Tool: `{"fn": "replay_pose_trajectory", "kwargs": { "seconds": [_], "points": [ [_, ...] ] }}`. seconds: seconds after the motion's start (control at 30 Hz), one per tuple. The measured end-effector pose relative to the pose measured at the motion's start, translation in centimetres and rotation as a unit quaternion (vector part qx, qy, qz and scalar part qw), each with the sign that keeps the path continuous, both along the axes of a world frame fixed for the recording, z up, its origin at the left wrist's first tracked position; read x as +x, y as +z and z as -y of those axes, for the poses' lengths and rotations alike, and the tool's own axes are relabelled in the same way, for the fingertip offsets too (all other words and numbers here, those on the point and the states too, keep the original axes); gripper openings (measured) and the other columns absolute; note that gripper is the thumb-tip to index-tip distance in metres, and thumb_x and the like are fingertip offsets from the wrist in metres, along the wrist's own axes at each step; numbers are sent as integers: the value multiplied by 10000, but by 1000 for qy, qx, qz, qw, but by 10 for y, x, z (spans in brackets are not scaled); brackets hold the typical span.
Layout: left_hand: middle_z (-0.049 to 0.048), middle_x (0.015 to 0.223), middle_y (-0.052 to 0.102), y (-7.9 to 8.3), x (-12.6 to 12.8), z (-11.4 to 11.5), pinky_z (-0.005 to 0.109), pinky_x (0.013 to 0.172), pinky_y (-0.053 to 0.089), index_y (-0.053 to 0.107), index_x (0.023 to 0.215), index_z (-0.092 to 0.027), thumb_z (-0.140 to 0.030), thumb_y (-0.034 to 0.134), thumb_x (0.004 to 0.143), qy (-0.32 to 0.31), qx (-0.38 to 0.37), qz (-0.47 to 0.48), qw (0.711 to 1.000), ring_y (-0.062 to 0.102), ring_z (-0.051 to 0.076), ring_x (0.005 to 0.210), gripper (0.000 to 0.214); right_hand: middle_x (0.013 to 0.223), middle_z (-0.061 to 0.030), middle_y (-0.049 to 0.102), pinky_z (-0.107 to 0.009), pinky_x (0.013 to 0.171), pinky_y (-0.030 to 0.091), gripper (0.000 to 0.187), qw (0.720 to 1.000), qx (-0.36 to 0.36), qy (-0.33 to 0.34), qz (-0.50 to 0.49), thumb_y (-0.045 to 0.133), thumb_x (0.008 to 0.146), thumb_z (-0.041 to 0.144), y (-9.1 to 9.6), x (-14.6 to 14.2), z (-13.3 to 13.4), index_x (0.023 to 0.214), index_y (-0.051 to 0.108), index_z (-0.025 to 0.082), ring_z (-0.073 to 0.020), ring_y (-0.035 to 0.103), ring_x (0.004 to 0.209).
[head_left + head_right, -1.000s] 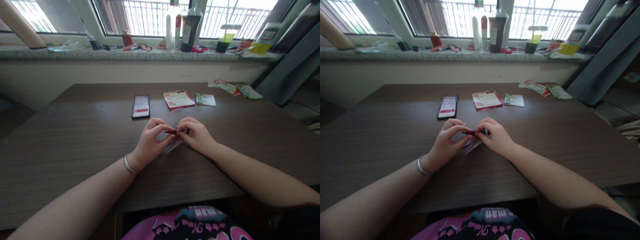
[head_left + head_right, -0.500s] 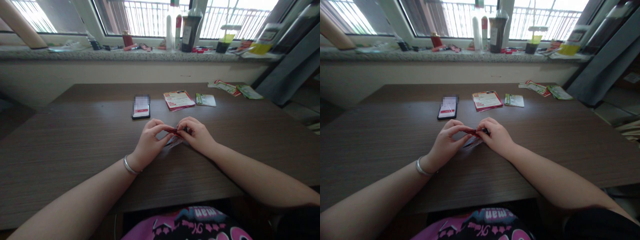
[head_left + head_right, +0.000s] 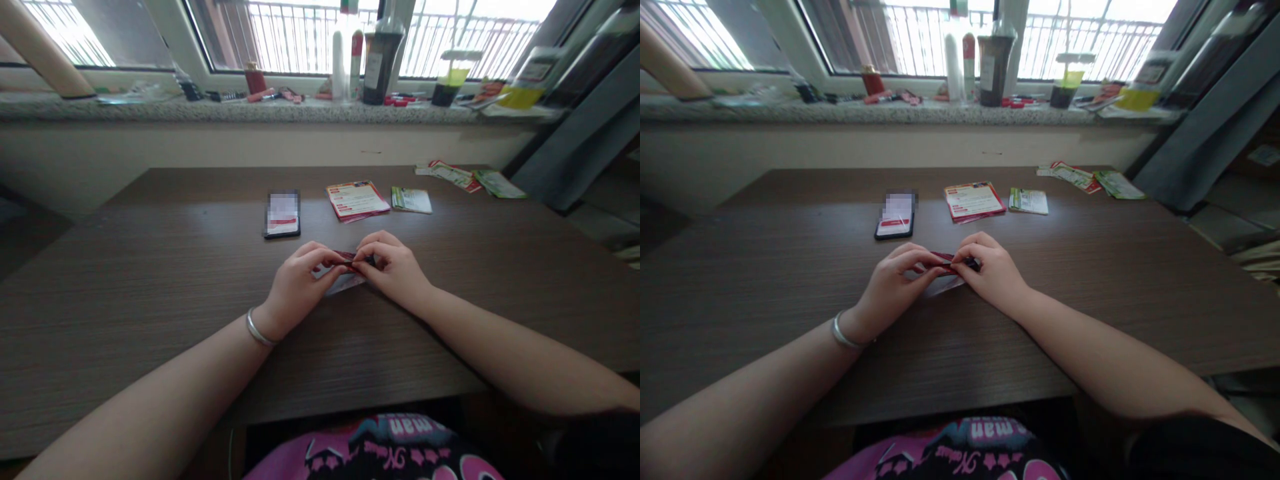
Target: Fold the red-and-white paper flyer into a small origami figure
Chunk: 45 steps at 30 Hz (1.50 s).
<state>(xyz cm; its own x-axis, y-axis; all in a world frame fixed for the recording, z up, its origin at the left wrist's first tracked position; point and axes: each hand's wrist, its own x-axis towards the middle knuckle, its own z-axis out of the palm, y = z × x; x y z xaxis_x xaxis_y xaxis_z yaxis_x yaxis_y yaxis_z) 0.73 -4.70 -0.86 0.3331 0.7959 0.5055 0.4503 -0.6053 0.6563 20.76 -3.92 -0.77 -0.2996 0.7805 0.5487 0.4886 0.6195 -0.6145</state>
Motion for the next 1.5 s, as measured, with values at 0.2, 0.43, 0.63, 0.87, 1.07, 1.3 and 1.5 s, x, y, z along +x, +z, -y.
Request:
{"fn": "replay_pose_trajectory", "kwargs": {
  "seconds": [0.2, 0.43, 0.63, 0.87, 1.07, 1.3, 1.5],
  "points": [
    [53, 1016, 718, -3, 3, 0, 319, 791, 557, 699, 965, -189, -334, 653, 853, -23, -144, 81, 986, 674, 183, 896, 189, 881, -36, 629, -327, 698, 521, 49, 1000, 5, -5, -1, 658, 802, 186, -2, 1, -2, 779, 644, 227, -174, 595, 818],
    [53, 979, 737, -2, 5, 1, 328, 811, 566, 726, 939, -186, -327, 688, 823, -31, -172, 131, 976, 692, 186, 867, 187, 985, -51, 619, -353, 805, 501, 85, 996, 77, 26, 32, 596, 816, 150, 0, 3, 1, 815, 607, 235, -189, 589, 930],
    [42, 912, 745, 0, 6, 2, 299, 776, 565, 734, 914, -176, -324, 727, 784, -15, -180, 161, 970, 692, 176, 822, 197, 1061, -57, 658, -373, 849, 480, 81, 983, 148, 34, 106, 661, 824, 264, 5, 5, 4, 903, 651, 245, -204, 593, 963],
    [48, 959, 743, -3, 10, 2, 278, 812, 563, 715, 937, -167, -279, 761, 744, -49, -234, 259, 936, 693, 165, 864, 228, 902, -19, 699, -358, 800, 486, 60, 976, 198, 29, 85, 655, 831, 194, 5, 2, 4, 855, 663, 248, -179, 600, 858],
    [32, 863, 752, -2, 11, 1, 250, 790, 575, 723, 846, -152, -223, 769, 730, -39, -257, 288, 922, 703, 142, 792, 144, 907, -10, 720, -383, 839, 480, 79, 983, 170, 35, 66, 651, 824, 173, 5, 1, 2, 864, 644, 241, -186, 610, 883],
    [37, 895, 757, -4, 10, 2, 245, 774, 583, 732, 845, -160, -222, 769, 732, -38, -233, 277, 931, 712, 148, 805, 134, 852, -8, 718, -374, 819, 472, 77, 991, 124, 18, 43, 638, 816, 151, 4, -2, 3, 810, 632, 227, -180, 615, 843],
    [50, 970, 746, -4, 7, 2, 259, 812, 569, 729, 873, -169, -259, 737, 778, -34, -168, 217, 961, 701, 163, 885, 131, 814, -11, 702, -370, 801, 465, 82, 995, 88, 24, 26, 628, 810, 146, 5, -4, 4, 781, 611, 221, -178, 603, 802]
  ]
}}
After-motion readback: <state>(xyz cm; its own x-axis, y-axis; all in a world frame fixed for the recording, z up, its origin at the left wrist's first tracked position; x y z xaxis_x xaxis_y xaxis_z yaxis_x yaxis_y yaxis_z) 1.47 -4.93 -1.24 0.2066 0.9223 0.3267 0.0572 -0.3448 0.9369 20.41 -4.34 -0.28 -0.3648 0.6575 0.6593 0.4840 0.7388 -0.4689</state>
